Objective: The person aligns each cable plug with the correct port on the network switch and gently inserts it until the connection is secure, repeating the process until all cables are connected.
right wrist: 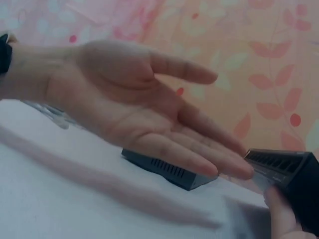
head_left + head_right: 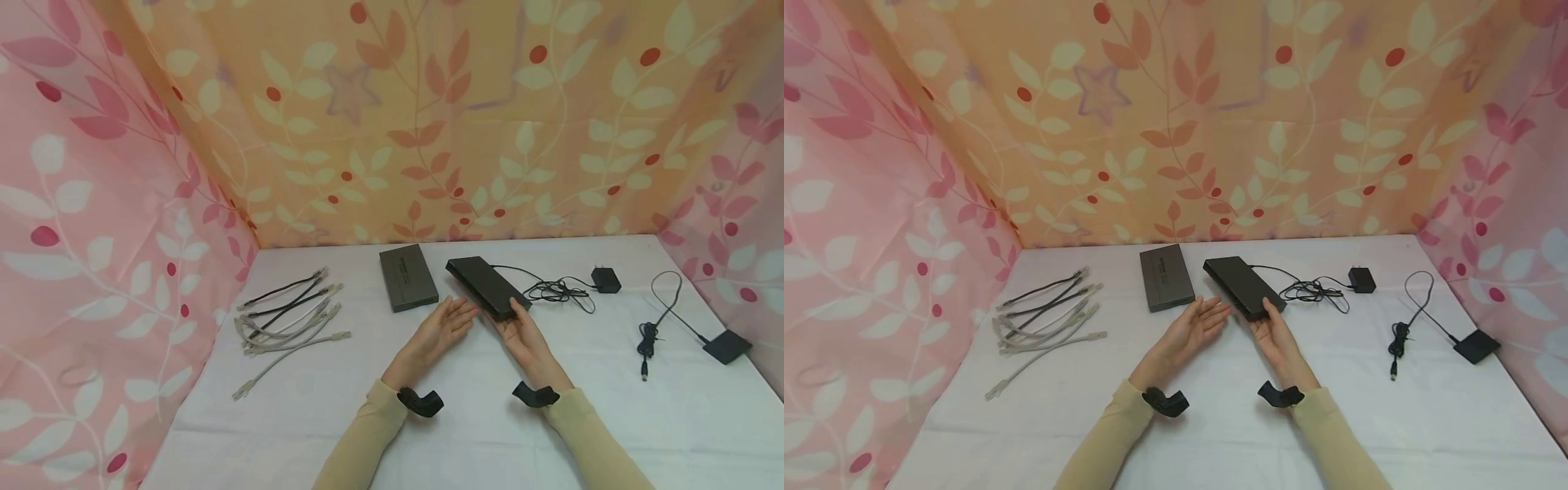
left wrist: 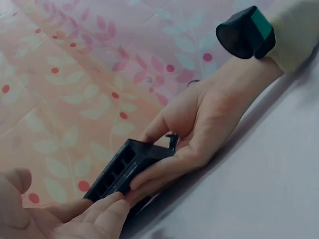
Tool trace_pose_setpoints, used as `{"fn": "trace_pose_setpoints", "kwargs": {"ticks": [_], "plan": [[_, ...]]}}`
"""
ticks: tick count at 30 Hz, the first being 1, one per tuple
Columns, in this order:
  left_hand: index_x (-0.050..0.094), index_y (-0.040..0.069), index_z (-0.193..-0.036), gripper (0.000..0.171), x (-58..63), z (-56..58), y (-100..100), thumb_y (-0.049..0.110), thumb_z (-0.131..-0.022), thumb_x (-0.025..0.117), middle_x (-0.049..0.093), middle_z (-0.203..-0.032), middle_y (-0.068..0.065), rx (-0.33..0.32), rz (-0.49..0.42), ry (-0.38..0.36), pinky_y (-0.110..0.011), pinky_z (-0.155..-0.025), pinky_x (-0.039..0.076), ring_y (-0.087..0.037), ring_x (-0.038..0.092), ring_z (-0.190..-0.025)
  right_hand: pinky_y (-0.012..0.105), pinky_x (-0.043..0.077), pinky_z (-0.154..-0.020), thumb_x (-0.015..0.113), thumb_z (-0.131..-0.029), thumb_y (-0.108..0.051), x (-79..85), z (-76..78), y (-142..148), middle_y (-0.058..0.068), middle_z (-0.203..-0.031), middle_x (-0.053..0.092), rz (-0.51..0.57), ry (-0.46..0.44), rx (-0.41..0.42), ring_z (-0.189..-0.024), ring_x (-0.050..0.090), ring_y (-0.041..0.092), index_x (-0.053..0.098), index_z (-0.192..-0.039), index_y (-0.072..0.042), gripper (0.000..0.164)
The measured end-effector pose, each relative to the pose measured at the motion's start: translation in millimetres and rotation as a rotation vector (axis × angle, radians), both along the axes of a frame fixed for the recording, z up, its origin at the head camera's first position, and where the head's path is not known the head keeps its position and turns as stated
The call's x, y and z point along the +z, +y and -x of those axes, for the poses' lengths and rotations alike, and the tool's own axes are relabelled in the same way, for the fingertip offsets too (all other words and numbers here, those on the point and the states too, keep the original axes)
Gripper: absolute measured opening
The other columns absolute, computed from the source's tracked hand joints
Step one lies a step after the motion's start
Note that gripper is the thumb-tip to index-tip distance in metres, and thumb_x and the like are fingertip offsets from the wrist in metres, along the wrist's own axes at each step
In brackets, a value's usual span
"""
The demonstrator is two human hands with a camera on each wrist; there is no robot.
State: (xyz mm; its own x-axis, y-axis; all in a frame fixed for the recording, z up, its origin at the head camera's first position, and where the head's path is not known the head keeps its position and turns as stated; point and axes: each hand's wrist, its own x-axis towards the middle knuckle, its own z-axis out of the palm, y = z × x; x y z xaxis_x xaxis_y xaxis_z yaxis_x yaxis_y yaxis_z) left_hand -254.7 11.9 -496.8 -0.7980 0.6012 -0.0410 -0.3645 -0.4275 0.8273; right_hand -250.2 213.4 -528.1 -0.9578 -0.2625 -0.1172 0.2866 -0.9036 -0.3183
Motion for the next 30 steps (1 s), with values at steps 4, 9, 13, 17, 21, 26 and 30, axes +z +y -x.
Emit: {"fn": "trace_pose_setpoints", "kwargs": {"ticks": [4, 9, 13, 17, 21, 26, 30], "plan": [[0.023, 0.000, -0.136, 0.057, 2.0, 2.7, -5.1, 0.038, -0.095, 0.031, 0.028, -0.139, -0.019, 0.005, 0.196, 0.127, -0.037, -0.102, 0.025, -0.023, 0.034, -0.125, 0.033, 0.023, -0.103, 0.046, -0.091, -0.017, -0.3, 1.0, 0.2, 0.007, -0.120, 0.050, -0.029, 0.025, 0.003, -0.112, 0.049, 0.021, 0.014, -0.137, -0.017, 0.056], [0.038, 0.006, -0.131, 0.050, 12.1, 2.8, -17.5, 0.038, -0.093, 0.037, 0.038, -0.134, -0.013, 0.024, 0.494, 0.374, -0.037, -0.098, 0.033, -0.018, 0.046, -0.116, 0.034, 0.022, -0.103, 0.045, -0.091, -0.019, -2.5, 0.6, 0.9, 0.006, -0.122, 0.046, -0.038, 0.038, 0.009, -0.114, 0.047, 0.022, 0.001, -0.140, -0.021, 0.066], [0.043, 0.004, -0.127, 0.039, 36.6, -5.7, -29.0, 0.024, -0.095, 0.038, 0.044, -0.129, -0.014, 0.068, 0.620, 0.511, -0.037, -0.093, 0.039, -0.025, 0.047, -0.115, 0.035, 0.020, -0.104, 0.042, -0.093, -0.017, -5.5, -0.2, 1.7, 0.006, -0.123, 0.045, -0.021, 0.070, 0.021, -0.114, 0.047, 0.022, -0.001, -0.140, -0.021, 0.064], [0.047, 0.007, -0.125, 0.034, 50.8, -11.9, -36.6, 0.020, -0.094, 0.040, 0.051, -0.124, -0.009, 0.135, 0.765, 0.616, -0.032, -0.088, 0.043, -0.022, 0.050, -0.111, 0.036, 0.020, -0.103, 0.041, -0.093, -0.015, -7.8, -1.1, 2.7, 0.007, -0.124, 0.046, -0.009, 0.078, 0.019, -0.114, 0.047, 0.022, 0.000, -0.140, -0.020, 0.063], [0.048, 0.011, -0.124, 0.035, 42.6, -6.6, -44.8, 0.026, -0.093, 0.042, 0.051, -0.124, -0.007, 0.180, 0.850, 0.680, -0.034, -0.089, 0.041, -0.018, 0.050, -0.109, 0.036, 0.021, -0.103, 0.041, -0.093, -0.015, -10.1, -1.5, 3.8, 0.006, -0.124, 0.045, 0.001, 0.076, 0.016, -0.115, 0.046, 0.022, 0.000, -0.140, -0.021, 0.063], [0.048, 0.014, -0.125, 0.042, 25.8, 3.5, -66.3, 0.038, -0.090, 0.043, 0.051, -0.123, 0.000, 0.220, 0.913, 0.732, -0.031, -0.089, 0.041, -0.012, 0.050, -0.108, 0.035, 0.020, -0.103, 0.040, -0.094, -0.014, -10.7, -1.8, 3.8, 0.006, -0.125, 0.042, 0.013, 0.078, 0.017, -0.115, 0.046, 0.022, -0.003, -0.140, -0.022, 0.063], [0.048, 0.012, -0.125, 0.044, 25.2, 1.2, -93.6, 0.038, -0.090, 0.045, 0.051, -0.123, -0.001, 0.214, 1.006, 0.757, -0.036, -0.089, 0.040, -0.014, 0.049, -0.108, 0.035, 0.021, -0.103, 0.040, -0.094, -0.014, -8.4, -1.0, 2.4, 0.005, -0.126, 0.039, 0.002, 0.070, 0.015, -0.115, 0.046, 0.021, -0.004, -0.140, -0.022, 0.064]]}}
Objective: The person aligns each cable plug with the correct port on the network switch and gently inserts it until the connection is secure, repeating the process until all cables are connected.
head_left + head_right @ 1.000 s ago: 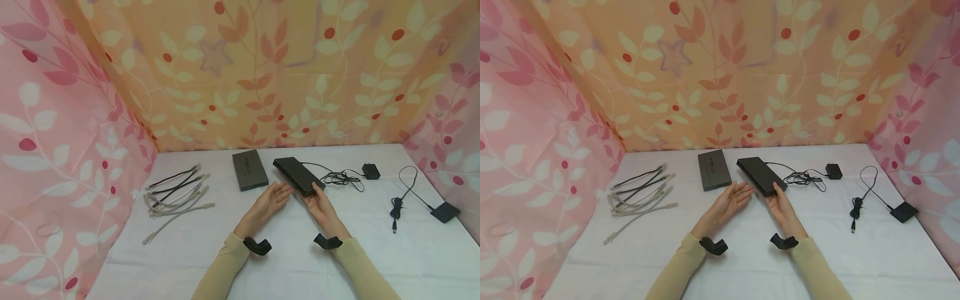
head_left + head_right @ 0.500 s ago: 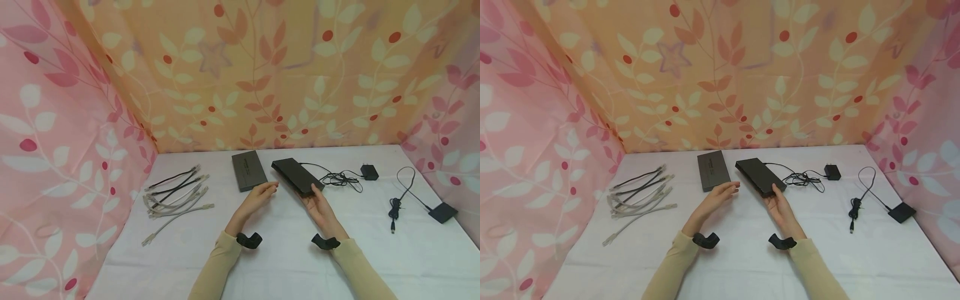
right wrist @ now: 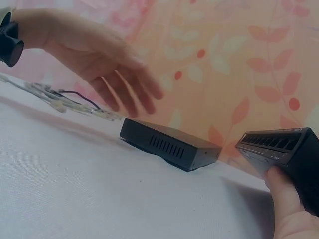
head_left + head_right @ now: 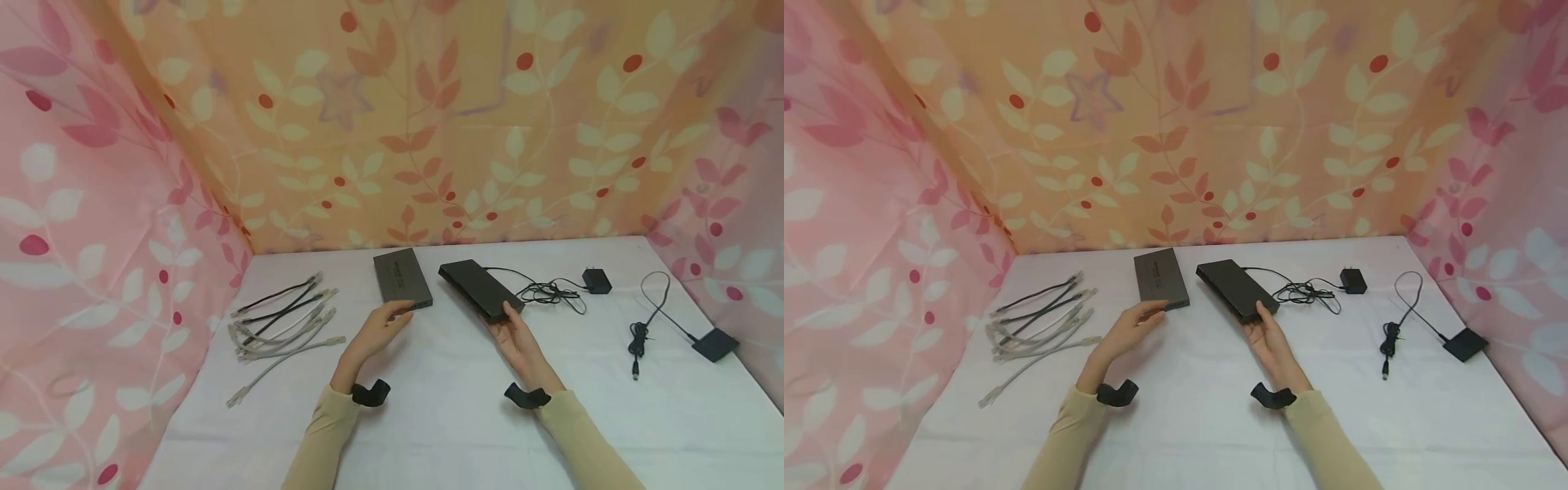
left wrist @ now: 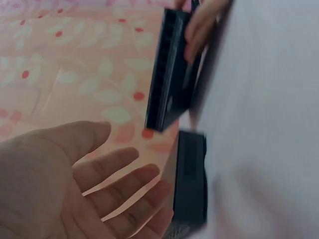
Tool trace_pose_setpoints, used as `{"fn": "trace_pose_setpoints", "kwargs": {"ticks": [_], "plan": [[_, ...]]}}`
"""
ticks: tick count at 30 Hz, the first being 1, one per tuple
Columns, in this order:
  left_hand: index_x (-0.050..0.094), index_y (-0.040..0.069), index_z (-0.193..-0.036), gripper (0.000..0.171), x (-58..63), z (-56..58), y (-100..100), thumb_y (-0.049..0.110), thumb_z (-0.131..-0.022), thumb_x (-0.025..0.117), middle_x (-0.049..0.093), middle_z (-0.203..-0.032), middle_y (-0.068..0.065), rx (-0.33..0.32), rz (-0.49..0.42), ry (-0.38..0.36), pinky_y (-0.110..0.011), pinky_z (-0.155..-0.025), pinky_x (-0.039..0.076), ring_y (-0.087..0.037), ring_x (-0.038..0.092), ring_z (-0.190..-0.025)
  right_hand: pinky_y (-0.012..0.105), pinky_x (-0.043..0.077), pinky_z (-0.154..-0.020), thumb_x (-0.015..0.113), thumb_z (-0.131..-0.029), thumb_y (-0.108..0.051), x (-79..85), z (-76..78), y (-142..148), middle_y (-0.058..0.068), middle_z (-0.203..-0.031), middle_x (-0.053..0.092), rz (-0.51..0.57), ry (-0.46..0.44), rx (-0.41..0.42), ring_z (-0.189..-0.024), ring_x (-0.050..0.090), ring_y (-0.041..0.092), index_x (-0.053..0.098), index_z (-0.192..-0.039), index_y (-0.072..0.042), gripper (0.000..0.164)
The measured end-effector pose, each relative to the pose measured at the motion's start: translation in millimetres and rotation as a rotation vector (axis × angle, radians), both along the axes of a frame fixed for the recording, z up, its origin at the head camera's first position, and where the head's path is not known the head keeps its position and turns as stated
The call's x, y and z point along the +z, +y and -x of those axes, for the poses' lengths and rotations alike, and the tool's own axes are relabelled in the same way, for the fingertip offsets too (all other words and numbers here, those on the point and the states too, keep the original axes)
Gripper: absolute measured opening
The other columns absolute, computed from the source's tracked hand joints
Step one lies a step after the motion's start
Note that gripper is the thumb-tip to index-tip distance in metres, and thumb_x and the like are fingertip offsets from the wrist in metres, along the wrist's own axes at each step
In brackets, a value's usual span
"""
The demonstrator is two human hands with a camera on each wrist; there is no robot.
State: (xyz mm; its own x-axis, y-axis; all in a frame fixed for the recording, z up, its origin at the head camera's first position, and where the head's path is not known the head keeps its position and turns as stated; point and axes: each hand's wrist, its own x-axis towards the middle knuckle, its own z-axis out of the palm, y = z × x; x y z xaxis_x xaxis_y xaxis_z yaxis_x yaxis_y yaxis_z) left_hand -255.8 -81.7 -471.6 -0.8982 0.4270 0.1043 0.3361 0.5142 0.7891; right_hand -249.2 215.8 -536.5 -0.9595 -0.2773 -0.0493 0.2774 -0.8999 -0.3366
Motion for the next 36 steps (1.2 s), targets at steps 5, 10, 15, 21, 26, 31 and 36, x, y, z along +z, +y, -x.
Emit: {"fn": "trace_pose_setpoints", "kwargs": {"ticks": [5, 10, 15, 21, 26, 31, 36], "plan": [[0.049, 0.008, -0.124, 0.041, 4.3, -7.5, -38.9, 0.030, -0.090, 0.047, 0.051, -0.123, -0.007, 0.031, 0.088, 0.023, -0.044, -0.089, 0.038, -0.025, 0.049, -0.108, 0.033, 0.025, -0.102, 0.045, -0.092, -0.017, 2.6, -0.5, -1.4, 0.004, -0.130, 0.033, -0.046, -0.037, -0.018, -0.115, 0.047, 0.021, -0.001, -0.140, -0.021, 0.067], [0.050, 0.009, -0.123, 0.040, 4.6, -13.5, -72.9, 0.030, -0.089, 0.050, 0.051, -0.122, -0.005, 0.105, 0.111, 0.015, -0.046, -0.087, 0.039, -0.028, 0.048, -0.108, 0.033, 0.024, -0.102, 0.046, -0.091, -0.018, 4.9, -0.5, -0.6, 0.003, -0.131, 0.032, -0.078, -0.031, -0.020, -0.115, 0.046, 0.020, -0.002, -0.140, -0.021, 0.069], [0.053, 0.011, -0.120, 0.039, -0.9, -18.0, -96.8, 0.031, -0.087, 0.053, 0.053, -0.120, -0.006, 0.183, 0.194, 0.018, -0.044, -0.085, 0.041, -0.027, 0.049, -0.108, 0.034, 0.023, -0.102, 0.044, -0.092, -0.016, 4.7, -0.5, -0.7, 0.005, -0.126, 0.038, -0.052, -0.019, -0.010, -0.113, 0.048, 0.021, -0.005, -0.140, -0.022, 0.068], [0.060, 0.003, -0.109, 0.032, -9.1, -21.0, -113.9, 0.021, -0.083, 0.060, 0.056, -0.111, -0.015, 0.200, 0.306, 0.087, -0.042, -0.083, 0.043, -0.030, 0.053, -0.101, 0.034, 0.025, -0.101, 0.043, -0.092, -0.014, 2.4, -1.2, -2.0, 0.006, -0.124, 0.041, -0.048, -0.016, -0.015, -0.112, 0.049, 0.021, -0.003, -0.140, -0.020, 0.067], [0.064, 0.003, -0.097, 0.021, -14.7, -23.8, -122.8, 0.015, -0.079, 0.064, 0.059, -0.092, -0.008, 0.217, 0.384, 0.116, -0.037, -0.074, 0.046, -0.022, 0.057, -0.085, 0.035, 0.027, -0.100, 0.046, -0.091, -0.016, 3.5, -2.6, -3.8, 0.005, -0.129, 0.032, -0.090, -0.034, -0.031, -0.111, 0.050, 0.021, -0.004, -0.140, -0.021, 0.070], [0.065, 0.008, -0.086, 0.011, -17.8, -25.3, -127.5, 0.016, -0.079, 0.065, 0.057, -0.081, -0.002, 0.232, 0.400, 0.167, -0.034, -0.070, 0.045, -0.016, 0.055, -0.077, 0.034, 0.029, -0.100, 0.048, -0.090, -0.018, 4.2, -2.1, -4.2, 0.004, -0.133, 0.024, -0.138, -0.048, -0.041, -0.110, 0.050, 0.019, -0.003, -0.140, -0.022, 0.071], [0.064, 0.011, -0.080, 0.007, -18.8, -25.5, -128.5, 0.018, -0.079, 0.065, 0.053, -0.077, 0.002, 0.218, 0.400, 0.177, -0.029, -0.063, 0.043, -0.010, 0.050, -0.069, 0.035, 0.028, -0.100, 0.046, -0.091, -0.018, 3.3, -1.5, -4.1, 0.004, -0.132, 0.026, -0.155, -0.045, -0.041, -0.110, 0.050, 0.018, -0.001, -0.140, -0.021, 0.068]]}}
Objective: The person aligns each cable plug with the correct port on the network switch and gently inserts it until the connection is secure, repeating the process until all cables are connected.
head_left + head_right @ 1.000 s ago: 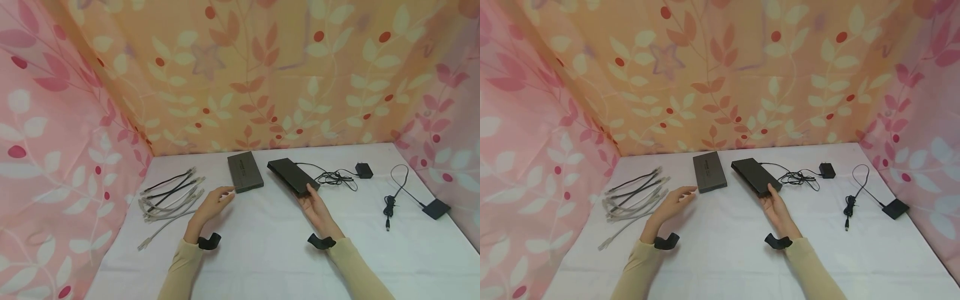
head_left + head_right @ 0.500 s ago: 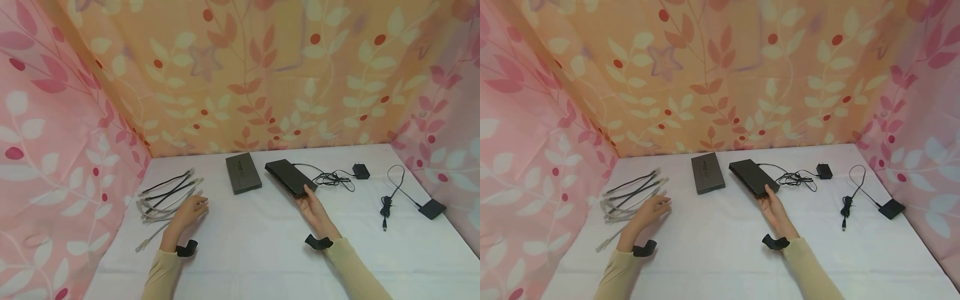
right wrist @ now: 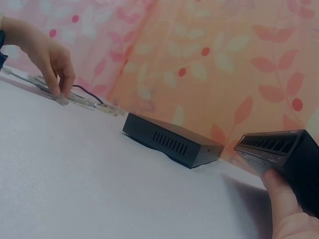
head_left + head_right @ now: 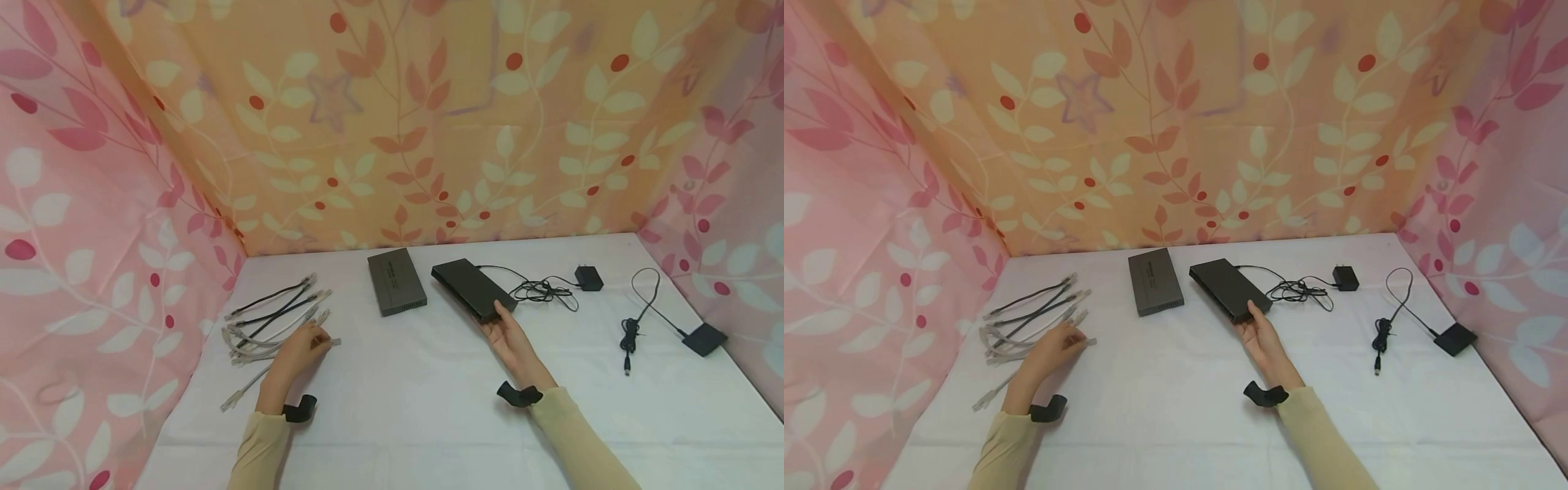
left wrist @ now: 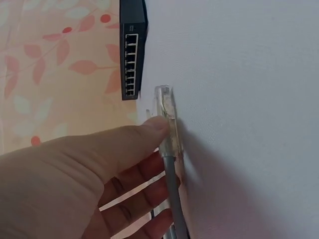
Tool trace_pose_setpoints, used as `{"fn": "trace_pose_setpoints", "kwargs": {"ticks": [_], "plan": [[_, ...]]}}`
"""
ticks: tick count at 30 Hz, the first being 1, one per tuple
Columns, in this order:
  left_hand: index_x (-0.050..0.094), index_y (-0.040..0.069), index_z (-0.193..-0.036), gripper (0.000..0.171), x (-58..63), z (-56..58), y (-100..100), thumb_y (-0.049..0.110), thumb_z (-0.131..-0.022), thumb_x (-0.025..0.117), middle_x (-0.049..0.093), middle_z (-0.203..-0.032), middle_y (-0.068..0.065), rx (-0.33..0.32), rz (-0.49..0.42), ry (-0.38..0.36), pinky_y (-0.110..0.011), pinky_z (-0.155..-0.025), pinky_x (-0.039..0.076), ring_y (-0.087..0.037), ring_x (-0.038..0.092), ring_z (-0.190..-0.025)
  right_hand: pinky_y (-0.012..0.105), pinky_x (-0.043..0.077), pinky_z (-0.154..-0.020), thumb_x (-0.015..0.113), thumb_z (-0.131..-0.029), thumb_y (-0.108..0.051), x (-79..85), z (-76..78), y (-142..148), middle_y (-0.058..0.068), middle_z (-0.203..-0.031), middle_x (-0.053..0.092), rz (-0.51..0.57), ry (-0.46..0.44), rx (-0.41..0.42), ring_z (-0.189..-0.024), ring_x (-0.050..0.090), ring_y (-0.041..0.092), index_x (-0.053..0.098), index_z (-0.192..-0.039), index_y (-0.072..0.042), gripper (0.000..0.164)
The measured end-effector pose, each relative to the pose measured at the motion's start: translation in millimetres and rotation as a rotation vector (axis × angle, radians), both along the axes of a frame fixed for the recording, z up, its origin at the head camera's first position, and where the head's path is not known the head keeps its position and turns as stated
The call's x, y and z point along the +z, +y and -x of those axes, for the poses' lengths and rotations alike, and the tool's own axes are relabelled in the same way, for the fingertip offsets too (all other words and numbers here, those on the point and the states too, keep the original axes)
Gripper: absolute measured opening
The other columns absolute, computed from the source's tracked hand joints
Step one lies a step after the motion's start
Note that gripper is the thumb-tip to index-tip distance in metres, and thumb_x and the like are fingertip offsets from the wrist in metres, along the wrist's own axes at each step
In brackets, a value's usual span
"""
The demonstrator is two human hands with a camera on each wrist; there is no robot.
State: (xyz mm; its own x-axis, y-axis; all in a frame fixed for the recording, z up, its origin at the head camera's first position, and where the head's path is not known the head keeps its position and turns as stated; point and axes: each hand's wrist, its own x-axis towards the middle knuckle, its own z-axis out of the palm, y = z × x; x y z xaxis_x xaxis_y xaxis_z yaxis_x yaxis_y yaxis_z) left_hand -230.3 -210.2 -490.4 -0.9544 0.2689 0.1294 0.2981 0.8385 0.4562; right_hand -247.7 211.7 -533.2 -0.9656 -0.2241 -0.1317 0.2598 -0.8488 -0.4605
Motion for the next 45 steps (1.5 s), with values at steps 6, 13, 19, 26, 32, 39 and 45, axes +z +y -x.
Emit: {"fn": "trace_pose_setpoints", "kwargs": {"ticks": [6, 13, 19, 26, 32, 39, 45], "plan": [[0.064, 0.012, -0.085, 0.010, 3.1, 1.9, 3.0, 0.021, -0.082, 0.061, 0.058, -0.080, 0.003, -0.025, -0.045, -0.021, -0.031, -0.068, 0.045, -0.010, 0.054, -0.075, 0.035, 0.027, -0.100, 0.045, -0.091, -0.017, 1.4, 0.2, 0.0, 0.006, -0.126, 0.035, 0.010, 0.008, 0.006, -0.110, 0.051, 0.020, -0.002, -0.140, -0.019, 0.068], [0.061, 0.011, -0.092, 0.012, 13.1, 1.6, 18.1, 0.020, -0.084, 0.059, 0.060, -0.083, 0.001, -0.076, -0.111, -0.089, -0.027, -0.064, 0.044, -0.010, 0.055, -0.072, 0.035, 0.029, -0.099, 0.046, -0.091, -0.017, 3.0, 0.0, 0.8, 0.006, -0.124, 0.040, 0.020, 0.015, 0.018, -0.110, 0.051, 0.020, -0.002, -0.140, -0.018, 0.068], [0.058, 0.009, -0.093, 0.011, 10.1, 4.0, 38.0, 0.015, -0.084, 0.059, 0.058, -0.081, -0.002, -0.149, -0.206, -0.162, -0.024, -0.062, 0.043, -0.013, 0.052, -0.070, 0.034, 0.029, -0.099, 0.046, -0.091, -0.018, 4.0, -0.9, 0.2, 0.005, -0.123, 0.041, -0.005, 0.017, 0.020, -0.111, 0.050, 0.019, -0.001, -0.140, -0.017, 0.068], [0.057, 0.010, -0.093, 0.012, 4.0, 5.8, 65.2, 0.019, -0.085, 0.057, 0.057, -0.077, -0.001, -0.204, -0.218, -0.186, -0.021, -0.058, 0.041, -0.012, 0.051, -0.067, 0.034, 0.030, -0.099, 0.046, -0.091, -0.018, 2.3, -0.1, 0.1, 0.005, -0.124, 0.040, 0.002, 0.009, 0.021, -0.110, 0.050, 0.019, -0.001, -0.140, -0.018, 0.068], [0.061, 0.008, -0.096, 0.018, 3.4, 8.0, 85.7, 0.022, -0.088, 0.052, 0.060, -0.067, -0.003, -0.218, -0.182, -0.215, -0.020, -0.051, 0.038, -0.007, 0.047, -0.055, 0.033, 0.031, -0.098, 0.047, -0.091, -0.018, 2.8, -0.5, 0.1, 0.006, -0.124, 0.041, 0.019, -0.002, 0.028, -0.110, 0.050, 0.019, 0.000, -0.140, -0.016, 0.068], [0.063, 0.008, -0.095, 0.022, 8.5, 8.4, 110.2, 0.024, -0.089, 0.050, 0.060, -0.063, -0.007, -0.237, -0.177, -0.290, -0.020, -0.047, 0.036, -0.006, 0.043, -0.050, 0.032, 0.033, -0.097, 0.044, -0.092, -0.019, 0.6, -1.6, 1.1, 0.006, -0.124, 0.039, 0.000, 0.048, 0.046, -0.113, 0.048, 0.019, -0.003, -0.140, -0.016, 0.067], [0.064, 0.010, -0.093, 0.021, 10.5, 8.6, 133.6, 0.026, -0.088, 0.052, 0.060, -0.061, -0.008, -0.251, -0.199, -0.293, -0.020, -0.047, 0.038, -0.007, 0.046, -0.048, 0.032, 0.033, -0.097, 0.041, -0.093, -0.018, 0.2, -1.8, 1.1, 0.006, -0.127, 0.037, -0.001, 0.065, 0.043, -0.114, 0.046, 0.019, -0.002, -0.140, -0.016, 0.063]]}}
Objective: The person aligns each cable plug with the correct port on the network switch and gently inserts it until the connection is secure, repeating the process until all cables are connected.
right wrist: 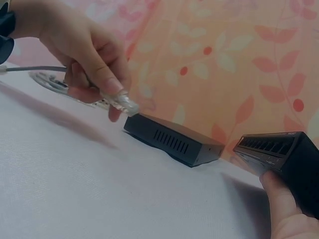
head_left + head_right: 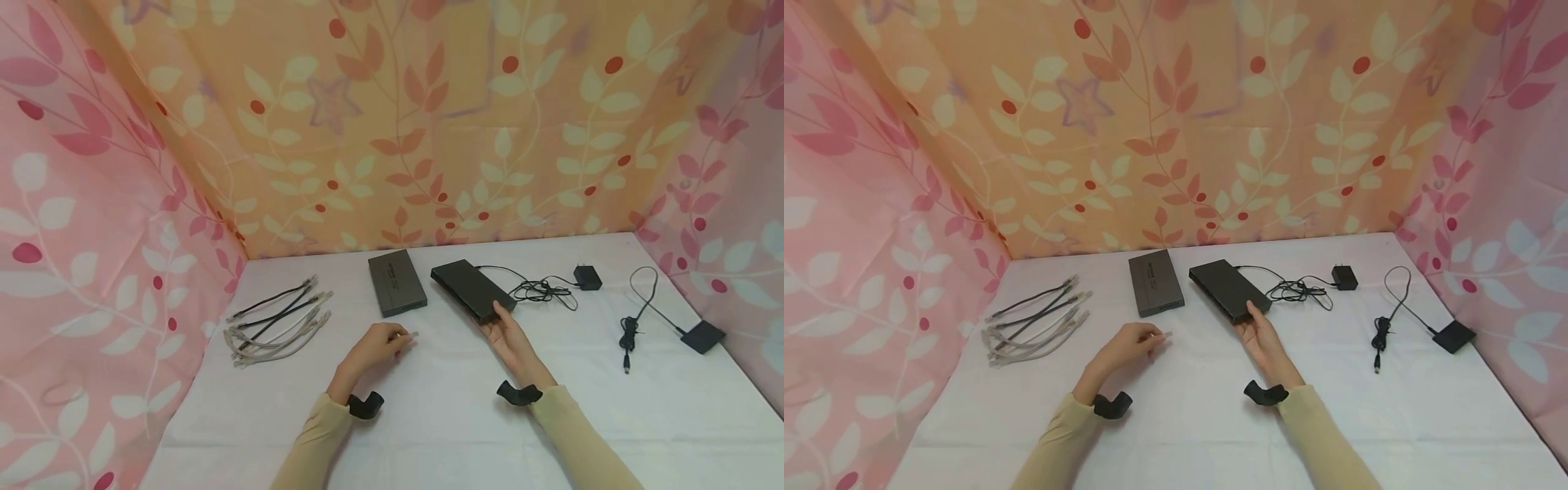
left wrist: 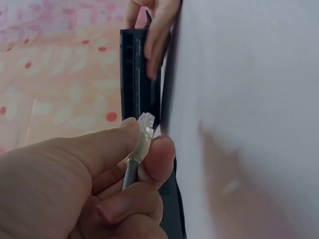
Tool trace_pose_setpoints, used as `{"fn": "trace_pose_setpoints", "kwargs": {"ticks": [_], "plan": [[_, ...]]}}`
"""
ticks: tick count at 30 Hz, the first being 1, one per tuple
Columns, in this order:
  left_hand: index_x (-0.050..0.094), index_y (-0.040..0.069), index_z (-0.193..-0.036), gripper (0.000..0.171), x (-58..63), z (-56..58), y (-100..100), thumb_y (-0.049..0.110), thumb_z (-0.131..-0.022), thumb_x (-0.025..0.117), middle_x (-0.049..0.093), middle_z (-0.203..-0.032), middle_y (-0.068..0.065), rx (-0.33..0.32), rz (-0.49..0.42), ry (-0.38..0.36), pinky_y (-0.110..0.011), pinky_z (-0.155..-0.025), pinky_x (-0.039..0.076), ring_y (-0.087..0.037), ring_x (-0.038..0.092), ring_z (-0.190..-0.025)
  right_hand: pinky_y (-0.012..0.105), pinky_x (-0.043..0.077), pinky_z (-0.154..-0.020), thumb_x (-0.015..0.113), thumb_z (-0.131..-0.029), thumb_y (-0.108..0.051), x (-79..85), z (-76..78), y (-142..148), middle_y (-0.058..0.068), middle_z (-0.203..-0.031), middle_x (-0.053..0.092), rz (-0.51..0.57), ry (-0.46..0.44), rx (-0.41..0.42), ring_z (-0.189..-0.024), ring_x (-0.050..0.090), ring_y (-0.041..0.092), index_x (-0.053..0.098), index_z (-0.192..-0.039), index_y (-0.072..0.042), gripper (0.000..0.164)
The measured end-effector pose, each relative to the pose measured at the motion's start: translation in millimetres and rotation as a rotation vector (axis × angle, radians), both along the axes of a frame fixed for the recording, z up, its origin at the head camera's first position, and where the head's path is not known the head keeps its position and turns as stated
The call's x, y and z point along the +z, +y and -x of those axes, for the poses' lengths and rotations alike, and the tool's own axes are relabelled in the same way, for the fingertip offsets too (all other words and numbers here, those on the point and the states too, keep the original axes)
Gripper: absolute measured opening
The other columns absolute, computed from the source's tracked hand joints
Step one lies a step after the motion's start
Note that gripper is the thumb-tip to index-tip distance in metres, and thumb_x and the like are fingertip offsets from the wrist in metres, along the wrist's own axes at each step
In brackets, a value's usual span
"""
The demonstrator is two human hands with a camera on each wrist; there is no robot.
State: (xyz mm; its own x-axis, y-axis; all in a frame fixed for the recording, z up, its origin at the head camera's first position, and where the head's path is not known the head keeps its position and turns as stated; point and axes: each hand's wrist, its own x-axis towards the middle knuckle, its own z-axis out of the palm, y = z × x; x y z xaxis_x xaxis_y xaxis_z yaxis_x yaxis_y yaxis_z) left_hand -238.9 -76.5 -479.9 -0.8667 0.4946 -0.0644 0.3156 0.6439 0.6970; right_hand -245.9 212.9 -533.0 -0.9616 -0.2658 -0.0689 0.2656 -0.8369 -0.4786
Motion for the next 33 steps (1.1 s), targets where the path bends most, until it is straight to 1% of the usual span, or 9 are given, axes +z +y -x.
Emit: {"fn": "trace_pose_setpoints", "kwargs": {"ticks": [6, 12, 18, 24, 27, 28, 29, 30, 33], "plan": [[0.064, 0.009, -0.093, 0.025, 0.4, 1.5, 22.6, 0.030, -0.088, 0.052, 0.057, -0.057, -0.007, 0.004, -0.047, -0.007, -0.019, -0.046, 0.033, -0.006, 0.041, -0.046, 0.033, 0.031, -0.099, 0.046, -0.091, -0.018, 1.7, 0.0, -1.4, 0.004, -0.132, 0.028, 0.014, -0.070, -0.018, -0.111, 0.049, 0.017, -0.002, -0.140, -0.018, 0.068], [0.065, 0.012, -0.092, 0.027, -2.7, 4.5, 43.8, 0.035, -0.087, 0.051, 0.051, -0.050, 0.002, 0.008, -0.081, -0.020, -0.018, -0.045, 0.029, -0.006, 0.035, -0.043, 0.032, 0.031, -0.099, 0.048, -0.090, -0.019, -0.4, 1.2, -1.0, 0.004, -0.135, 0.023, -0.006, -0.079, -0.026, -0.109, 0.051, 0.017, 0.000, -0.140, -0.019, 0.069], [0.066, 0.008, -0.088, 0.029, -6.9, 6.2, 62.2, 0.035, -0.086, 0.053, 0.052, -0.050, -0.001, 0.039, -0.147, -0.069, -0.018, -0.044, 0.028, -0.006, 0.036, -0.043, 0.032, 0.030, -0.099, 0.049, -0.090, -0.019, -0.3, 0.8, -2.0, 0.004, -0.136, 0.020, -0.016, -0.082, -0.030, -0.108, 0.052, 0.017, 0.000, -0.140, -0.019, 0.070], [0.066, 0.006, -0.086, 0.032, -9.3, 6.9, 76.8, 0.035, -0.086, 0.053, 0.051, -0.047, 0.003, 0.057, -0.207, -0.056, -0.018, -0.043, 0.029, -0.006, 0.038, -0.043, 0.032, 0.032, -0.098, 0.050, -0.089, -0.020, 1.1, 0.4, -3.9, 0.004, -0.133, 0.025, -0.047, -0.082, -0.039, -0.108, 0.052, 0.015, 0.001, -0.140, -0.018, 0.071], [0.066, 0.006, -0.087, 0.031, -10.6, 7.1, 83.5, 0.035, -0.086, 0.054, 0.053, -0.048, 0.001, 0.067, -0.234, -0.059, -0.018, -0.044, 0.031, -0.006, 0.041, -0.044, 0.031, 0.033, -0.097, 0.050, -0.089, -0.020, 1.4, 0.7, -3.6, 0.003, -0.132, 0.027, -0.047, -0.085, -0.038, -0.107, 0.052, 0.015, 0.001, -0.140, -0.018, 0.071], [0.066, 0.006, -0.087, 0.031, -10.9, 7.1, 85.9, 0.034, -0.086, 0.054, 0.054, -0.049, -0.001, 0.070, -0.243, -0.064, -0.018, -0.045, 0.032, -0.006, 0.041, -0.044, 0.031, 0.032, -0.098, 0.050, -0.089, -0.021, 1.7, 0.4, -3.4, 0.004, -0.134, 0.025, -0.047, -0.084, -0.036, -0.111, 0.049, 0.016, 0.001, -0.140, -0.018, 0.071], [0.067, 0.006, -0.087, 0.031, -11.1, 7.2, 88.2, 0.034, -0.086, 0.054, 0.054, -0.049, -0.001, 0.071, -0.249, -0.067, -0.018, -0.045, 0.032, -0.005, 0.042, -0.044, 0.031, 0.033, -0.098, 0.049, -0.090, -0.021, 1.1, 0.4, -3.0, 0.004, -0.134, 0.026, -0.042, -0.077, -0.031, -0.112, 0.048, 0.016, 0.002, -0.140, -0.018, 0.070], [0.067, 0.006, -0.087, 0.030, -11.3, 7.4, 90.3, 0.033, -0.086, 0.054, 0.055, -0.050, -0.002, 0.073, -0.254, -0.070, -0.018, -0.045, 0.032, -0.005, 0.042, -0.044, 0.031, 0.032, -0.098, 0.047, -0.091, -0.020, 0.1, 0.1, -2.6, 0.005, -0.134, 0.027, -0.022, -0.055, -0.024, -0.114, 0.046, 0.017, 0.006, -0.140, -0.017, 0.064], [0.067, 0.007, -0.087, 0.029, -12.2, 7.9, 96.2, 0.033, -0.085, 0.055, 0.055, -0.049, -0.001, 0.080, -0.264, -0.080, -0.018, -0.044, 0.032, -0.005, 0.042, -0.044, 0.030, 0.033, -0.098, 0.044, -0.092, -0.019, -1.3, -0.5, -2.3, 0.005, -0.130, 0.034, 0.006, -0.022, -0.003, -0.116, 0.045, 0.017, 0.007, -0.139, -0.015, 0.060]]}}
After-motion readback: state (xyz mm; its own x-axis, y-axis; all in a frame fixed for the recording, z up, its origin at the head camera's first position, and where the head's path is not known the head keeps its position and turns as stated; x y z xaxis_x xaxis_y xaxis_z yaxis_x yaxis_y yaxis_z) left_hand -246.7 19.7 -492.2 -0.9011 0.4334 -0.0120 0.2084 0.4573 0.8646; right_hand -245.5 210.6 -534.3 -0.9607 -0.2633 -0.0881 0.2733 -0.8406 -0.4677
